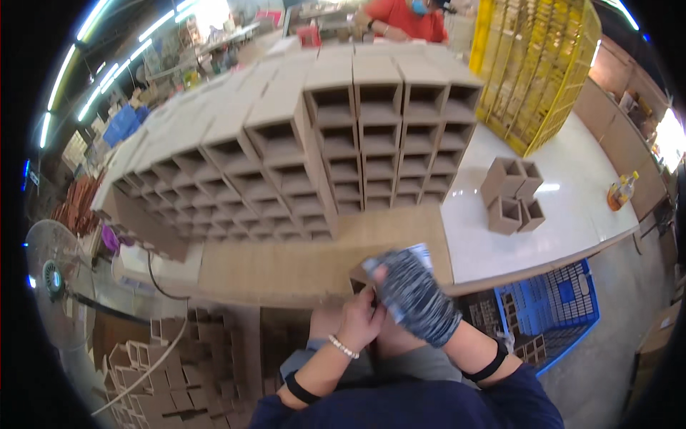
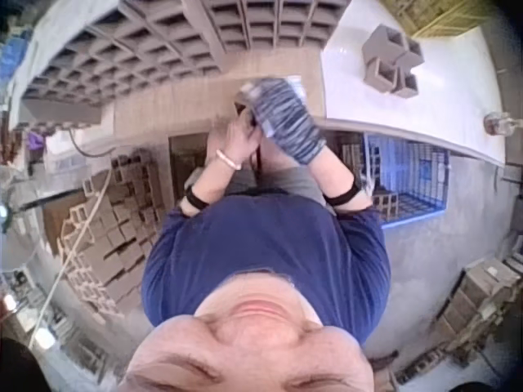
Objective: Sanding the edges and surfaces of small square wooden blocks.
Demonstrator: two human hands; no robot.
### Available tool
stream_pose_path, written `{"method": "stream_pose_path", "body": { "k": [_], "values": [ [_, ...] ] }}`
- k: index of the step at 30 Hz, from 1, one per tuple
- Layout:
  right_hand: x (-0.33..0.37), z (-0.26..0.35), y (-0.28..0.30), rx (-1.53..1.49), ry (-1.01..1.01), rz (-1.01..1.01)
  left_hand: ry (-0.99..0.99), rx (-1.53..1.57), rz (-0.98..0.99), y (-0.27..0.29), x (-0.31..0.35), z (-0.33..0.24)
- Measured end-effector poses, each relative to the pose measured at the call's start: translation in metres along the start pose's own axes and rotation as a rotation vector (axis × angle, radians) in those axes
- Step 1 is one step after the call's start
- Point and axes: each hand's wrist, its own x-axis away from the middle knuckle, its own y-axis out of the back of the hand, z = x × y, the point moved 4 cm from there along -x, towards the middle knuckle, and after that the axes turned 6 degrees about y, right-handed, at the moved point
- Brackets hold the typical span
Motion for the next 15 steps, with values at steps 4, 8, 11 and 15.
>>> {"method": "stream_pose_path", "body": {
  "k": [4, 8, 11, 15],
  "values": [
    [0.033, -0.074, -0.032, 0.21, -0.349, 0.331, 0.1, 0.023, 0.034, 0.003, -0.001, -0.005],
    [0.029, -0.044, -0.009, 0.349, -0.144, -0.003, 0.086, 0.11, 0.0, 0.001, 0.005, 0.007],
    [0.006, 0.014, -0.04, 0.121, 0.063, 0.058, -0.121, -0.008, -0.125, 0.007, 0.011, 0.005],
    [0.055, -0.098, -0.026, 0.386, -0.538, 0.384, 0.016, 0.112, -0.001, 0.0, 0.01, -0.001]
  ]
}}
